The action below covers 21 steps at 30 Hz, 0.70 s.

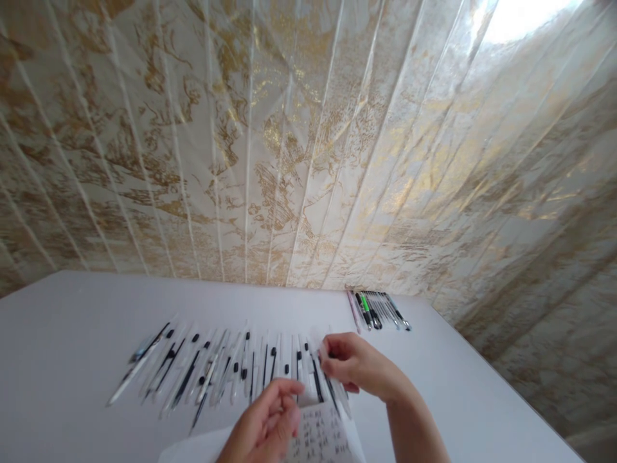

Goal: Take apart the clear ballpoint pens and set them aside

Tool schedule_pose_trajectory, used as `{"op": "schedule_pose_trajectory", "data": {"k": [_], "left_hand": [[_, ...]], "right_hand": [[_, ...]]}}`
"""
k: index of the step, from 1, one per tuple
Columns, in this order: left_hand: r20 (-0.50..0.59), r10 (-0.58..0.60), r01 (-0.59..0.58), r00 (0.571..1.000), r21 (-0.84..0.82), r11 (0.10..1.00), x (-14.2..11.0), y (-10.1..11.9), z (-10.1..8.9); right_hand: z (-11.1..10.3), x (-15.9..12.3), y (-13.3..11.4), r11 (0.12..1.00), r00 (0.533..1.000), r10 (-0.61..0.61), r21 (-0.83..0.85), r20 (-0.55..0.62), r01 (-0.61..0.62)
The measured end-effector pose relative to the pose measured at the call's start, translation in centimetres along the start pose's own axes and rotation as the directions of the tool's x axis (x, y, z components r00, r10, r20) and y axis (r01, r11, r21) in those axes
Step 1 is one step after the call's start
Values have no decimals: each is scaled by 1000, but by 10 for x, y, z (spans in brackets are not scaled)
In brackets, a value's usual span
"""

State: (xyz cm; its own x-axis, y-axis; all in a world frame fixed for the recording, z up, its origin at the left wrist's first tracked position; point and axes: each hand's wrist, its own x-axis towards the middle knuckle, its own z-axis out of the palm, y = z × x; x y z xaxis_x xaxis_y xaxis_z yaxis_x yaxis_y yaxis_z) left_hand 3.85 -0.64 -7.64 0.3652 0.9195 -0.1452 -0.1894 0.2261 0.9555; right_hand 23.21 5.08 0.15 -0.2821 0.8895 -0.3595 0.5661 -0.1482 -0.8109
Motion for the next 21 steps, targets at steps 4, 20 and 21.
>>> {"op": "schedule_pose_trajectory", "data": {"k": [4, 20, 21], "left_hand": [[-125, -1, -8, 992, -73, 997, 13, 23, -19], [-453, 283, -301, 845, 34, 953, 4, 128, -95], [-454, 287, -303, 843, 38, 952, 4, 128, -95]], "right_hand": [[44, 12, -17, 969, 970, -96, 242, 221, 41], [81, 10, -22, 944, 927, -214, 310, 307, 115], [82, 8, -24, 945, 927, -221, 303, 303, 126]]}}
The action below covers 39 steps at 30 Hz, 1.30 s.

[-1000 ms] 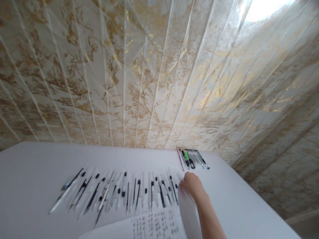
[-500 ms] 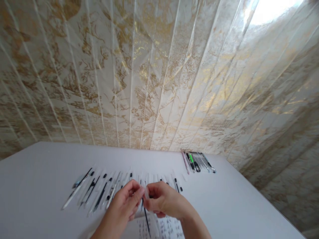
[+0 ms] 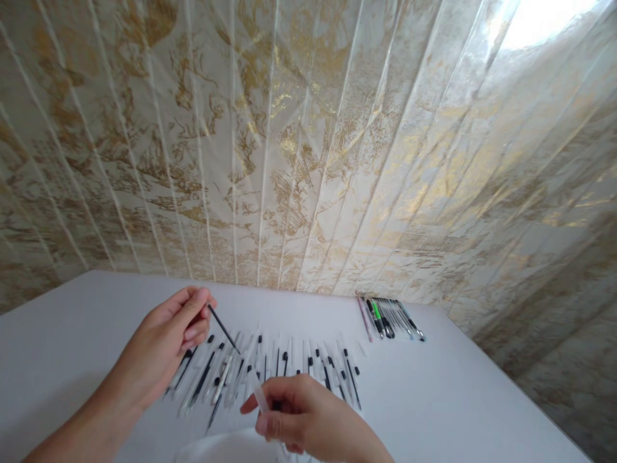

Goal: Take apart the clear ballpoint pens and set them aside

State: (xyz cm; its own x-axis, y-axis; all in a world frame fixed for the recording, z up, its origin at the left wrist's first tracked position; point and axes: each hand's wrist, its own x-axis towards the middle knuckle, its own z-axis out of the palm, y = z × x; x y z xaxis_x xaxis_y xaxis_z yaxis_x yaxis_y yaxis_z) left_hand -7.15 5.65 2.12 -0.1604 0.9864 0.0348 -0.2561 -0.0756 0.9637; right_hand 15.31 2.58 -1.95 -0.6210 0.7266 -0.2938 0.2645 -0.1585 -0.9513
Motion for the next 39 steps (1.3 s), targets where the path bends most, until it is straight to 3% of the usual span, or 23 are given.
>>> {"op": "schedule_pose_trajectory", "data": {"k": [6, 13, 19, 25, 30, 34, 39], "left_hand": [[25, -9, 8, 1000, 15, 1000, -3, -6, 4], [58, -21, 17, 998, 66, 998, -7, -11, 11], [182, -94, 67, 979, 147, 987, -11, -21, 13], [228, -133, 73, 964, 255, 964, -24, -32, 27], [386, -273, 172, 881, 276, 946, -33, -42, 37], [273, -221, 162, 936, 220, 962, -31, -38, 32], [309, -116, 83, 944, 118, 990, -21, -28, 19]], "right_hand": [[6, -9, -14, 999, 999, -31, -22, -30, 31], [6, -5, -10, 999, 999, -45, 2, -28, 45], [15, 3, -3, 992, 998, -55, 115, 10, 54], [28, 23, 3, 897, 955, -207, 347, -213, 272], [27, 30, 4, 808, 921, -243, 462, -304, 366], [25, 24, -3, 733, 939, -209, 592, -273, 335], [17, 19, -6, 726, 921, -221, 577, -321, 375]]}}
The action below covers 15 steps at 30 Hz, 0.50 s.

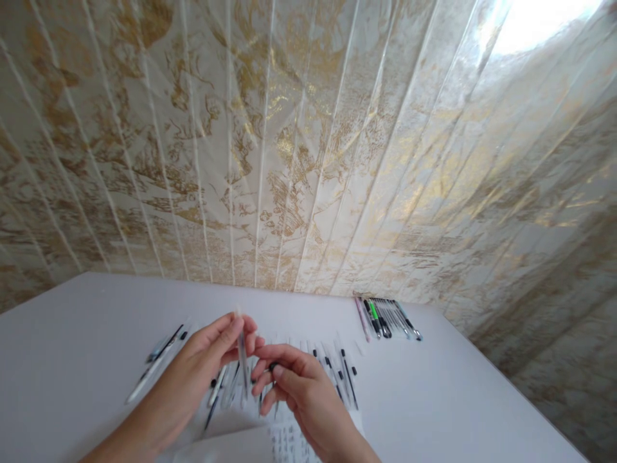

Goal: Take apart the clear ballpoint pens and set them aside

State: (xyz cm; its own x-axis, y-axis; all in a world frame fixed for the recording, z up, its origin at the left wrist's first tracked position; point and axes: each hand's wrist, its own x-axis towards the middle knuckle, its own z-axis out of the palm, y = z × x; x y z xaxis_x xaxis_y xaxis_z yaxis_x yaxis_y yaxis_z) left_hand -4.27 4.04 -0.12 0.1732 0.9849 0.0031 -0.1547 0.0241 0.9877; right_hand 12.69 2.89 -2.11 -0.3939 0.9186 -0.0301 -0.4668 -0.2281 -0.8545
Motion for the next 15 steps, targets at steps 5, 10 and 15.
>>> {"op": "schedule_pose_trajectory", "data": {"k": [5, 10, 15], "left_hand": [[163, 1, -56, 987, 330, 942, 1, -3, -7], [249, 78, -214, 965, 586, 781, -6, -3, 4], [269, 52, -227, 962, 676, 701, -12, 0, 9]], "right_hand": [[-9, 1, -5, 1000, 1000, -14, -20, -1, 14], [-13, 2, -10, 993, 992, -91, -87, -89, 83], [-13, 0, -18, 975, 986, -152, -174, -68, 139]]}}
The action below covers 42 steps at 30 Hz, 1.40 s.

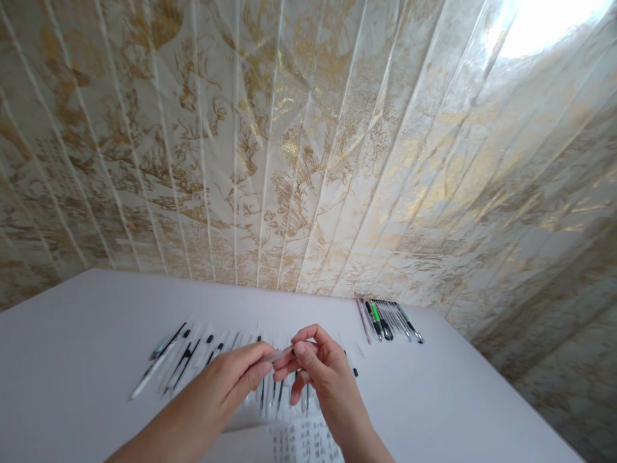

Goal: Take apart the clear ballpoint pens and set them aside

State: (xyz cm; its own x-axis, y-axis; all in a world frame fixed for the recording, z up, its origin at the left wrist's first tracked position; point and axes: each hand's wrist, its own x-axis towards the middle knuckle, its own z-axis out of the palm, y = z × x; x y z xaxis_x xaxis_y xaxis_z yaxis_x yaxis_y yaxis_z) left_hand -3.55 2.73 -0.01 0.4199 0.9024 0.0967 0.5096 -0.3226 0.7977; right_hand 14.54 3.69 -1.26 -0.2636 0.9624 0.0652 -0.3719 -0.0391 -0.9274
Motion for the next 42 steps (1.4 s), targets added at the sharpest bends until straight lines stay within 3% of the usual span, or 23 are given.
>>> {"op": "schedule_pose_trajectory", "data": {"k": [6, 12, 16, 21, 24, 28, 34, 39, 42], "left_hand": [[30, 36, -36, 999, -12, 999, -2, 1, 3], [-39, 41, -42, 998, -9, 999, -4, 3, 1], [-47, 92, -92, 995, 3, 996, -4, 5, -4], [-31, 126, -127, 992, -20, 992, -5, 6, -4], [-11, 115, -115, 993, -35, 993, -5, 3, -5], [54, 45, -41, 998, -73, 996, -3, -3, -8], [51, 21, -17, 998, -94, 995, -2, -2, -9], [64, 50, -47, 997, -36, 998, 0, 0, -7], [52, 68, -67, 996, -11, 998, 1, 2, -6]], "right_hand": [[0, -3, -5, 982, 989, -120, -156, -81, 106], [0, -5, -5, 982, 997, -83, -171, -10, 80], [1, -9, -11, 955, 997, -77, -288, -13, 70], [5, -14, -17, 782, 967, -250, -578, 49, 232], [5, -14, -18, 685, 944, -312, -663, 107, 301], [5, -15, -17, 646, 938, -313, -692, 146, 323], [6, -20, -22, 662, 972, -222, -721, 71, 204], [4, -21, -24, 430, 939, -273, -846, 210, 315], [3, -20, -23, 349, 932, -277, -879, 234, 325]]}}
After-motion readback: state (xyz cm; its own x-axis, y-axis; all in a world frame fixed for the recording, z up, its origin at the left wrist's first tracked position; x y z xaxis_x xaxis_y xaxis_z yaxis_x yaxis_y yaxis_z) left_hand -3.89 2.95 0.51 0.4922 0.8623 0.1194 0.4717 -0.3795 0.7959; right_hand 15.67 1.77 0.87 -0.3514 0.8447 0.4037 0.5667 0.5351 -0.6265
